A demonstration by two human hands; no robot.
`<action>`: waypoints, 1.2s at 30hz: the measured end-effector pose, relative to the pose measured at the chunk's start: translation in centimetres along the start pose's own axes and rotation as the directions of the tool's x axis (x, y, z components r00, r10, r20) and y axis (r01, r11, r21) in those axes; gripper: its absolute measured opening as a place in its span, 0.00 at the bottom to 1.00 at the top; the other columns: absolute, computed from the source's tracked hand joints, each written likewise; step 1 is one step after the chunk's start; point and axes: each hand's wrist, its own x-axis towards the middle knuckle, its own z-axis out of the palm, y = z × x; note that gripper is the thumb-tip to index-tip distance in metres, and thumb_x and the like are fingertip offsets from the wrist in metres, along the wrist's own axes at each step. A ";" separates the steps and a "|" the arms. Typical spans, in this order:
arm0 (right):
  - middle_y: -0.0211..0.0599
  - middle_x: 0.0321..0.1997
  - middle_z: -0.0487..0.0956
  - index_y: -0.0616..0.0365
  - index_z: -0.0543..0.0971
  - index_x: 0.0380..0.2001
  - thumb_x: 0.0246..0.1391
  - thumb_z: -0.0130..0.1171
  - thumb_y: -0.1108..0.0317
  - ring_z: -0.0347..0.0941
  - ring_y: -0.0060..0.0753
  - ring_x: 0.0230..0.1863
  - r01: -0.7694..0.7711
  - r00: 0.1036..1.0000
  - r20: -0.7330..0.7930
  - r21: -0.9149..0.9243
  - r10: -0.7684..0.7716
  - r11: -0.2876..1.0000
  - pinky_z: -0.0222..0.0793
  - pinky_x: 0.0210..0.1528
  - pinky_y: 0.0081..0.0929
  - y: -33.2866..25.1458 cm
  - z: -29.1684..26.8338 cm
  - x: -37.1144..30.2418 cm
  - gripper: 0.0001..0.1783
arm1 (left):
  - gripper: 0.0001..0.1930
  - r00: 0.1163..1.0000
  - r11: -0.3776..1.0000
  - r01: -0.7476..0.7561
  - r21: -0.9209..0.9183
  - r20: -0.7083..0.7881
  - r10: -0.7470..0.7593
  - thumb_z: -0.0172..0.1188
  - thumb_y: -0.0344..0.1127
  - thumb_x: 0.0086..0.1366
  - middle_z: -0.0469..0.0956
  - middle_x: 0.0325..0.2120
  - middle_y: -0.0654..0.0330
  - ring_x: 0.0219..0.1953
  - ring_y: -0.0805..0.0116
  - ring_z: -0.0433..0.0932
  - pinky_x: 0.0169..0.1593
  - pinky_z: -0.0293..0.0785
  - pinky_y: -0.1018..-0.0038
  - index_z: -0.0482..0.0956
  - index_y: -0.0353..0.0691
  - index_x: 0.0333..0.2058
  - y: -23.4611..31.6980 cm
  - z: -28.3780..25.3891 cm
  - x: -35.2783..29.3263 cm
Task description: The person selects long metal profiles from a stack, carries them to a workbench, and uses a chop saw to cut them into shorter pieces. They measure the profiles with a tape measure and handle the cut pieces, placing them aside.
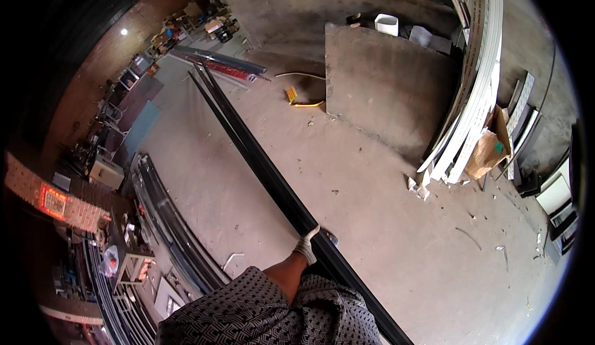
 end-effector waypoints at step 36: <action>0.37 0.19 0.75 0.50 0.76 0.21 0.41 0.70 0.64 0.72 0.49 0.21 0.427 0.771 -0.339 -0.353 -0.539 0.833 0.69 0.25 0.47 10.1 -14.1 16.0 0.10 | 0.29 0.995 0.926 -0.092 -0.367 -0.011 0.095 0.77 0.52 0.53 0.82 0.49 0.55 0.53 0.49 0.77 0.62 0.72 0.49 0.82 0.40 0.48 -10.3 -2.3 -6.3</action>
